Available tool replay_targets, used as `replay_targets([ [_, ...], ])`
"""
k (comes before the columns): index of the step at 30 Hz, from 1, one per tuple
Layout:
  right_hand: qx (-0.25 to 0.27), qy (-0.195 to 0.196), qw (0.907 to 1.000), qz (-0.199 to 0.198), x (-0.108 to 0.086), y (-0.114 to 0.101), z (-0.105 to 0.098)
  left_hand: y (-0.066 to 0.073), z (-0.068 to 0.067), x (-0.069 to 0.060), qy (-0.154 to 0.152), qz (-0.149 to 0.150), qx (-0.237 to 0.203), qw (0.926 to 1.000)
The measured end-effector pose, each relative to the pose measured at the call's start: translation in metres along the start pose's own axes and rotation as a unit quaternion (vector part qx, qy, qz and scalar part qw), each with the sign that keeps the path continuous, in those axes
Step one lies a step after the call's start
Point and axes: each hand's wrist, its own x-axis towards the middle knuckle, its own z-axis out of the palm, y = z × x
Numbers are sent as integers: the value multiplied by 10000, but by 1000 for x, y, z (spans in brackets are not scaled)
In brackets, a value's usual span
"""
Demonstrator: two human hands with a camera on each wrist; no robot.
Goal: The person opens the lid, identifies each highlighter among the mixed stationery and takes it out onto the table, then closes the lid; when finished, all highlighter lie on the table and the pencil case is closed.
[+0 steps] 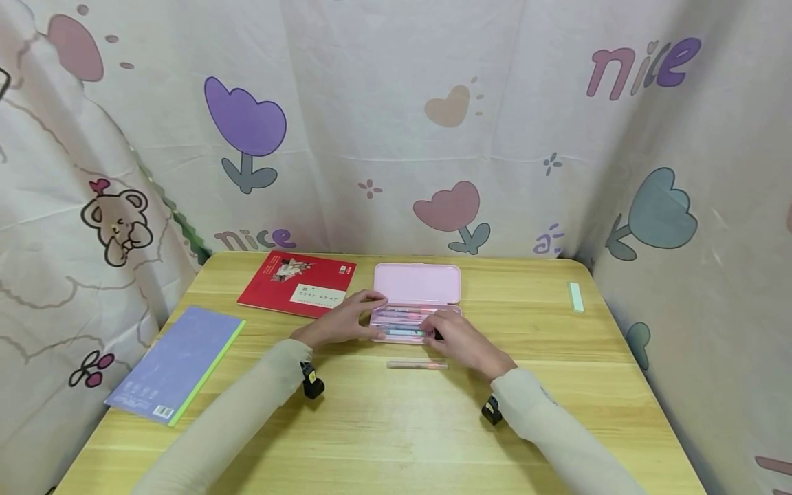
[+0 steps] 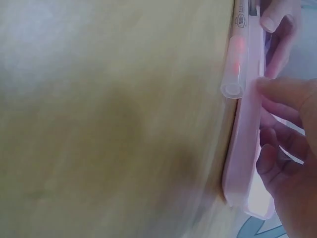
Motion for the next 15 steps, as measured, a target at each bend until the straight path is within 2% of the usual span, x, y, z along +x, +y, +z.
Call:
replay_targets([
  [11, -793, -12, 9963, -326, 4, -6, -1, -1, 0, 0, 17, 8, -5, 10000],
  [15, -906, -9, 9953, -331, 4, -9, -1, 0, 0, 0, 2, 0, 1, 10000],
])
